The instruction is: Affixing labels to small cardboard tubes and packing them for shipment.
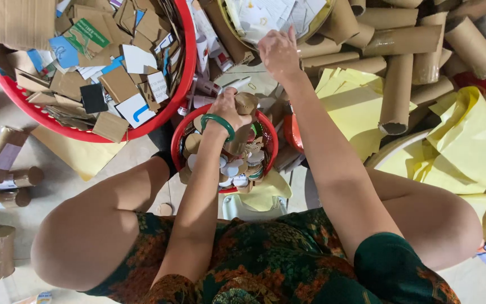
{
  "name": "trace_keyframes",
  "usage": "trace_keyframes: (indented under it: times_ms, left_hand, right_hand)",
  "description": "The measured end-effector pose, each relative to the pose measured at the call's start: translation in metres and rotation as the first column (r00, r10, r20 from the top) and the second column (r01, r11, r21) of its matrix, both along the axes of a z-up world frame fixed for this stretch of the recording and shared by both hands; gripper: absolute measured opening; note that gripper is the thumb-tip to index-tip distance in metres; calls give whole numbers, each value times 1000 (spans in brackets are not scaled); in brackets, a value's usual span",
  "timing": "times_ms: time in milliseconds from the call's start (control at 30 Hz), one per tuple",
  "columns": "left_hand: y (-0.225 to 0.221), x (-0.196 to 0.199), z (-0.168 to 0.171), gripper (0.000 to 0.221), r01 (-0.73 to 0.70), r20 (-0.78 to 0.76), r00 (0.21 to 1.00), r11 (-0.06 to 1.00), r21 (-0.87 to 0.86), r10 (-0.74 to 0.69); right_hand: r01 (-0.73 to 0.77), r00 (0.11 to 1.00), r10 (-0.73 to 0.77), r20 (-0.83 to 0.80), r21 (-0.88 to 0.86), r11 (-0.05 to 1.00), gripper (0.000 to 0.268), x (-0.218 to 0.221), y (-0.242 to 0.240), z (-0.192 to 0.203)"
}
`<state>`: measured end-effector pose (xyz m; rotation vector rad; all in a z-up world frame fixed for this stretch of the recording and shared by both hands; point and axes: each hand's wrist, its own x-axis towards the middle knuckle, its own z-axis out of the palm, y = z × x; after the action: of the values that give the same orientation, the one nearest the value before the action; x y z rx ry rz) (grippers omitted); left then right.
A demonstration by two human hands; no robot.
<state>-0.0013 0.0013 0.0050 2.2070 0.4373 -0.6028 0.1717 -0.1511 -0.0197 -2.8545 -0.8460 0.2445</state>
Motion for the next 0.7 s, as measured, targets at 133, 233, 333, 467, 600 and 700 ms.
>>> trace_keyframes:
  times_ms: [133, 233, 333, 467, 600, 700]
  left_hand:
    - [1, 0, 11, 96, 47, 10, 999, 998, 36, -47]
    - [3, 0, 19, 95, 41, 32, 999, 997, 61, -43]
    - [1, -5, 10, 85, -47, 208, 978, 993, 109, 23]
    - [-5, 2, 10, 67, -83, 512, 858, 993, 81, 29]
    - [-21, 15, 20, 58, -174, 556, 799, 973, -151, 230]
    - [-34, 14, 68, 56, -318, 26, 817, 488, -813, 576]
  right_hand:
    - [74, 991, -53, -126, 166, 983, 22, -7, -12, 3]
    - [22, 1000, -21, -7, 234, 972, 22, 1, -17, -18]
    - [-51, 996, 36, 82, 181, 982, 19, 5, -15, -33]
    - [71, 991, -16, -129, 434, 898, 18, -2, -16, -9]
    - [585, 764, 147, -629, 770, 256, 25, -51, -21, 82]
    - [825, 542, 333, -772, 563, -38, 26, -93, -33, 95]
